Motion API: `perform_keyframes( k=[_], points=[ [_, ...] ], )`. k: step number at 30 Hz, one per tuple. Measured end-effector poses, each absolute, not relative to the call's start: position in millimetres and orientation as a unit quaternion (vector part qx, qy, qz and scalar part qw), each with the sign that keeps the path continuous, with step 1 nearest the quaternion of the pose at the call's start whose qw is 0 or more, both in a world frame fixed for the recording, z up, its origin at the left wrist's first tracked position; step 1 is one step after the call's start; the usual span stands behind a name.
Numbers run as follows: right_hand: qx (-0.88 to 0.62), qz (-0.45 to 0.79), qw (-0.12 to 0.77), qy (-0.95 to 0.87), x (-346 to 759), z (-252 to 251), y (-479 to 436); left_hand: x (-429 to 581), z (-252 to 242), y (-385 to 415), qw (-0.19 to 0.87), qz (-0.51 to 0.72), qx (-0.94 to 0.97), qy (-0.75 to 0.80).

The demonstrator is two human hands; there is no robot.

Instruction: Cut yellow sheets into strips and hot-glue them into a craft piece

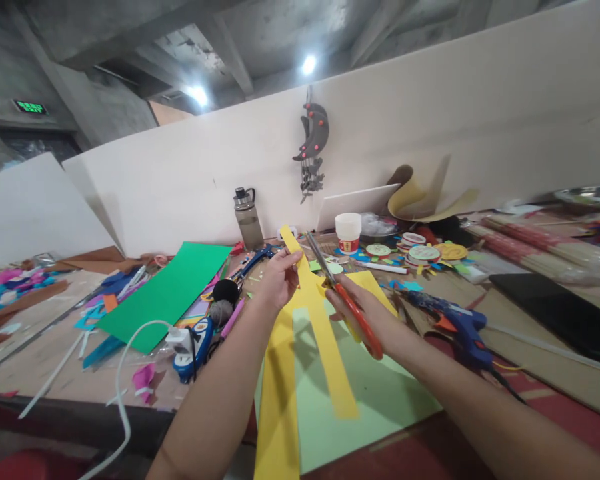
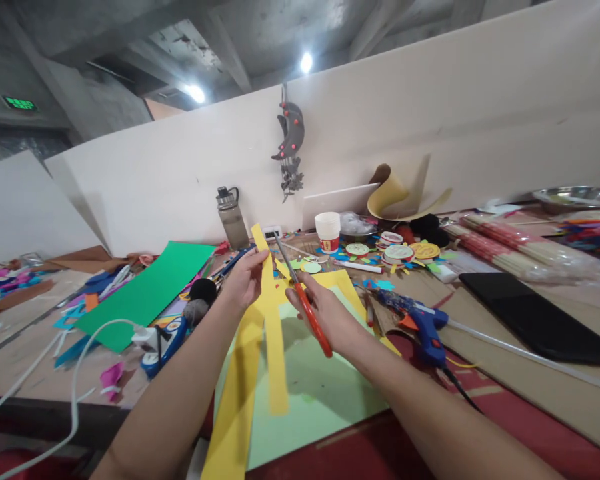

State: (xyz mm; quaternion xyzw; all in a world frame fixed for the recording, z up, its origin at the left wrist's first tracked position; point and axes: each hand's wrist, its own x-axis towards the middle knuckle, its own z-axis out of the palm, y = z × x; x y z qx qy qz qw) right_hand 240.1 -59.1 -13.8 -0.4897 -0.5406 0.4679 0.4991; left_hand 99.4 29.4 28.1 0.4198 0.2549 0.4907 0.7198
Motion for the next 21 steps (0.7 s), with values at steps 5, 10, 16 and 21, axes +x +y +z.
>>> perform_keyframes(
  k=[5,10,16,21],
  points=[
    [-0.510,0.501,0.466,-0.522,241,-23,-53,105,20,28,0.700,0.499,0.451,0.243],
    [-0.517,0.516,0.450,-0.514,241,-27,-51,106,19,28,0.688,0.507,0.444,0.270],
    [-0.528,0.512,0.441,-0.515,244,-42,-44,106,19,29,0.678,0.511,0.438,0.295],
    [-0.542,0.507,0.423,-0.520,246,-36,-46,107,17,30,0.684,0.515,0.433,0.280]
  ],
)
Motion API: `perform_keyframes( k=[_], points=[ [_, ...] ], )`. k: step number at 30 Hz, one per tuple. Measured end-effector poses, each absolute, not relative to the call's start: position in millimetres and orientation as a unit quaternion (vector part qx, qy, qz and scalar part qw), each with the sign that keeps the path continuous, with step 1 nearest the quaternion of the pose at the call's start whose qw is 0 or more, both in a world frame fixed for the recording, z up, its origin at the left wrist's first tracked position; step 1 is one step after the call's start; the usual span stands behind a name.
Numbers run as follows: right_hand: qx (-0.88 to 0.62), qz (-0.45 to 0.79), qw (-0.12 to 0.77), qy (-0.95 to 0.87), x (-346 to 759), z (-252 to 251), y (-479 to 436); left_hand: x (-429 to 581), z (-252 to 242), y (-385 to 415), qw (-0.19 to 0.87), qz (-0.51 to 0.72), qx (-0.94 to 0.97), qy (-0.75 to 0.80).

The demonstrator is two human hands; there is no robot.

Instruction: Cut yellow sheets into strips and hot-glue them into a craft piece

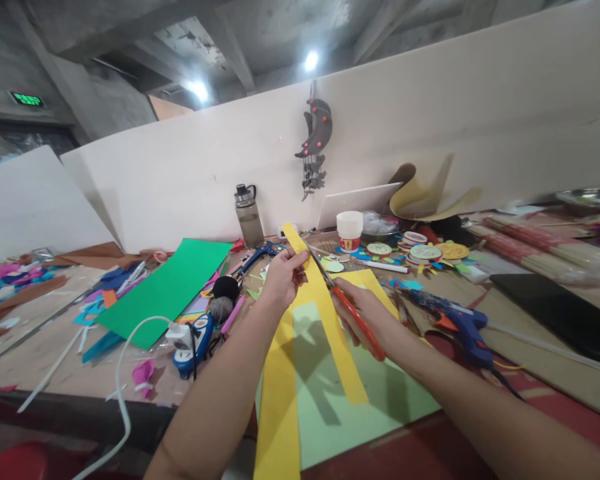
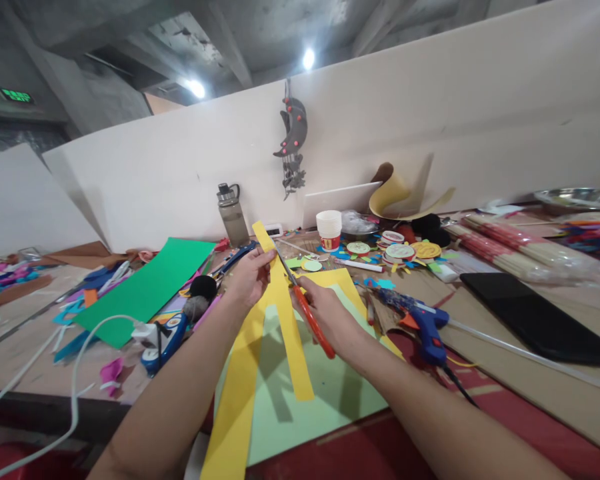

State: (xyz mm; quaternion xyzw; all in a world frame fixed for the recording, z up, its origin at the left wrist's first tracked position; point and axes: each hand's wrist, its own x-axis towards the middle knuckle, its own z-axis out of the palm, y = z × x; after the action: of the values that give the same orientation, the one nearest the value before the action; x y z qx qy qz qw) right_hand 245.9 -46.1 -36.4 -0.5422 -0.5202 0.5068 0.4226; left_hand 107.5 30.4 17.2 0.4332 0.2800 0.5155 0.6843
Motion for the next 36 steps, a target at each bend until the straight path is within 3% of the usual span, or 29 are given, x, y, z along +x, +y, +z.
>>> perform_keyframes(
  k=[15,18,26,36],
  points=[
    [-0.580,0.300,0.387,-0.651,253,-7,-59,100,19,37,0.709,0.516,0.363,0.314],
    [-0.615,0.245,0.339,-0.668,256,-5,-59,93,23,41,0.722,0.535,0.311,0.309],
    [-0.664,0.101,0.086,-0.736,246,-19,-65,69,25,67,0.709,0.574,0.262,0.314],
    [-0.640,0.048,0.067,-0.764,234,12,-72,72,3,78,0.678,0.519,0.272,0.443]
  ],
)
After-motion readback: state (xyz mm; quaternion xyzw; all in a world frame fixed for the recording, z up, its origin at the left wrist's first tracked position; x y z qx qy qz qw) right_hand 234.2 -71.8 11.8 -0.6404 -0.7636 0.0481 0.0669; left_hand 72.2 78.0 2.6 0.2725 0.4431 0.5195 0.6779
